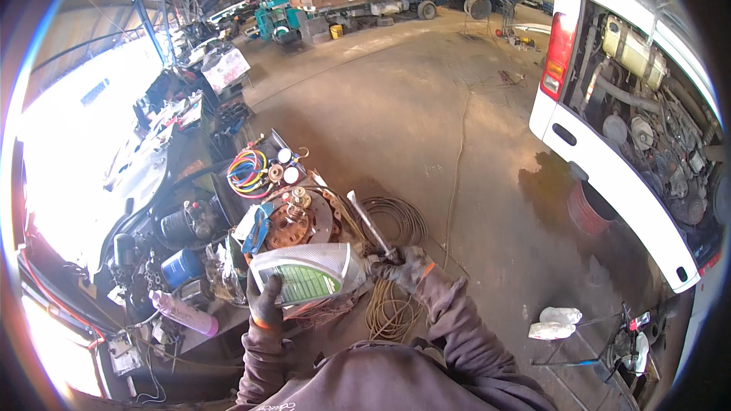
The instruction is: The person retrieves a liquid container and a blowtorch, then sits on the floor to heat a small metal ring. After heating, they use a metal rod to press the ring into a cylindrical component, producing smoke upon contact.
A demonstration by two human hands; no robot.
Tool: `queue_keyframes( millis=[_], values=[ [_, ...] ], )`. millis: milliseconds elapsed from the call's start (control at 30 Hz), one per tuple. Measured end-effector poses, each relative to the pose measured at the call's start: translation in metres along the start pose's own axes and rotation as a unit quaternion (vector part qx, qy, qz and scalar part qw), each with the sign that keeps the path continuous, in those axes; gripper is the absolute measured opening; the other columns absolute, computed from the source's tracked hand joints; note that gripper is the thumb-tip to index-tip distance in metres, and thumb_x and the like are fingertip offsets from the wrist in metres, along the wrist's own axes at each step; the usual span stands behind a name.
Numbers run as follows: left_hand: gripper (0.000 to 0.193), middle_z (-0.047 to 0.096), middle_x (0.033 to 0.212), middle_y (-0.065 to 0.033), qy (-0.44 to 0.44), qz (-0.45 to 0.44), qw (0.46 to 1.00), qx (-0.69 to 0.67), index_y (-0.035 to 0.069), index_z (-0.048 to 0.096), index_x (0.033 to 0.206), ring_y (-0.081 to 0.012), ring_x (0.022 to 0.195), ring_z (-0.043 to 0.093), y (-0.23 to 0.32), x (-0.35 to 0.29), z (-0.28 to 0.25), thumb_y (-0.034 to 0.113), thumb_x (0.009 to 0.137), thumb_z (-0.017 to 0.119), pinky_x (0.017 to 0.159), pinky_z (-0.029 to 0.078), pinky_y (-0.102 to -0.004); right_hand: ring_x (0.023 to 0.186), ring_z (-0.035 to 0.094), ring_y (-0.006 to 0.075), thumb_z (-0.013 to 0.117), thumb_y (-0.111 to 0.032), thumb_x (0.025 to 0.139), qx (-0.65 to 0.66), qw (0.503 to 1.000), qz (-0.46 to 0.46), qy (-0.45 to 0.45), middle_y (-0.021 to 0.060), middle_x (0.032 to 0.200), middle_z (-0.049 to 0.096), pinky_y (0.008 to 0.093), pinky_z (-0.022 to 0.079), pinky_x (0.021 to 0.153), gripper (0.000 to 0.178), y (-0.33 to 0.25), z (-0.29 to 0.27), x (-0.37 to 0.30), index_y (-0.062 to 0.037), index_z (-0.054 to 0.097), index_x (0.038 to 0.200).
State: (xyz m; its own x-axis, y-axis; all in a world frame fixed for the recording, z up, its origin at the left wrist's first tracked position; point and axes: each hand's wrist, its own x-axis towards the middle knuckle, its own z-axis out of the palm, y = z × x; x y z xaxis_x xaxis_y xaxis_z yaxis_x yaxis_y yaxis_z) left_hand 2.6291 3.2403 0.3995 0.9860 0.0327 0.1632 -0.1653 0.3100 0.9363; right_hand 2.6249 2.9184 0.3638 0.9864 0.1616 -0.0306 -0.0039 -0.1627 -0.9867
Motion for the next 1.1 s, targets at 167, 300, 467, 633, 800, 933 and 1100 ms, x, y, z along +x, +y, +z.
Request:
queue_keyframes(
  millis=[167, 300, 467, 633, 800, 933, 1100],
  values=[
    [0.066, 0.061, 0.118, -0.0114, 0.008, -0.026, 1.000, -0.010, 0.000, 0.047, 0.135, -0.0232, 0.109, 0.059, 0.015, 0.000, 0.007, 0.029, 0.082, 0.073, 0.099, 0.045, -0.0380, 0.094, 0.067, 0.0185, 0.081, -0.015, 0.083, 0.290, 0.954, -0.064, 0.048, 0.0062, 0.103, 0.068, 0.0324, 0.055, 0.082, 0.046, -0.009, 0.007, -0.014, 0.0002, 0.057, 0.119],
    [0.071, 0.058, 0.123, -0.0125, -0.037, 0.017, 0.999, -0.028, 0.000, 0.045, 0.138, -0.0243, 0.113, 0.057, 0.017, 0.006, 0.013, 0.031, 0.082, 0.075, 0.100, 0.044, -0.0396, 0.092, 0.066, 0.0168, 0.077, -0.009, 0.084, 0.289, 0.956, -0.006, 0.045, 0.0064, 0.103, 0.067, 0.0290, 0.054, 0.080, 0.047, -0.035, 0.006, -0.034, 0.0000, 0.054, 0.124],
    [0.073, 0.060, 0.119, -0.0137, -0.048, 0.029, 0.998, 0.024, -0.002, 0.046, 0.135, -0.0257, 0.108, 0.061, 0.038, 0.024, 0.013, 0.037, 0.082, 0.075, 0.094, 0.049, -0.0382, 0.073, 0.056, 0.0092, 0.073, -0.012, 0.088, 0.278, 0.960, 0.009, 0.006, 0.0038, 0.097, 0.064, 0.0237, 0.046, 0.061, 0.047, -0.022, 0.005, -0.036, -0.0023, 0.053, 0.129],
    [0.082, 0.063, 0.117, -0.0144, -0.140, 0.099, 0.978, 0.120, -0.003, 0.047, 0.133, -0.0240, 0.106, 0.063, 0.100, 0.060, 0.039, 0.044, 0.076, 0.081, 0.093, 0.050, -0.0366, 0.052, 0.040, 0.0039, 0.074, -0.021, 0.088, 0.321, 0.945, -0.051, 0.030, -0.0008, 0.084, 0.059, 0.0222, 0.031, 0.044, 0.044, -0.015, 0.017, -0.035, -0.0052, 0.056, 0.125],
    [0.085, 0.063, 0.118, -0.0154, -0.187, 0.103, 0.960, 0.181, -0.004, 0.047, 0.132, -0.0247, 0.108, 0.063, 0.138, 0.073, 0.058, 0.046, 0.074, 0.084, 0.094, 0.051, -0.0369, 0.051, 0.040, 0.0032, 0.077, -0.025, 0.086, 0.374, 0.927, 0.011, -0.025, -0.0027, 0.080, 0.056, 0.0217, 0.031, 0.043, 0.045, -0.054, 0.016, -0.049, -0.0059, 0.059, 0.122],
    [0.087, 0.062, 0.115, -0.0149, -0.252, 0.095, 0.937, 0.223, -0.005, 0.046, 0.132, -0.0242, 0.102, 0.064, 0.157, 0.078, 0.084, 0.048, 0.074, 0.081, 0.088, 0.052, -0.0358, 0.053, 0.041, 0.0036, 0.076, -0.015, 0.085, 0.408, 0.913, -0.009, -0.013, -0.0026, 0.086, 0.056, 0.0221, 0.032, 0.044, 0.048, -0.047, 0.022, -0.045, -0.0061, 0.056, 0.128],
    [0.094, 0.062, 0.117, -0.0143, -0.300, 0.143, 0.898, 0.290, -0.006, 0.044, 0.136, -0.0228, 0.105, 0.062, 0.175, 0.082, 0.123, 0.054, 0.074, 0.081, 0.090, 0.049, -0.0356, 0.063, 0.043, 0.0048, 0.074, -0.011, 0.084, 0.445, 0.890, -0.095, 0.020, -0.0020, 0.091, 0.056, 0.0230, 0.033, 0.053, 0.049, -0.016, 0.031, -0.031, -0.0062, 0.056, 0.129]
  ],
)
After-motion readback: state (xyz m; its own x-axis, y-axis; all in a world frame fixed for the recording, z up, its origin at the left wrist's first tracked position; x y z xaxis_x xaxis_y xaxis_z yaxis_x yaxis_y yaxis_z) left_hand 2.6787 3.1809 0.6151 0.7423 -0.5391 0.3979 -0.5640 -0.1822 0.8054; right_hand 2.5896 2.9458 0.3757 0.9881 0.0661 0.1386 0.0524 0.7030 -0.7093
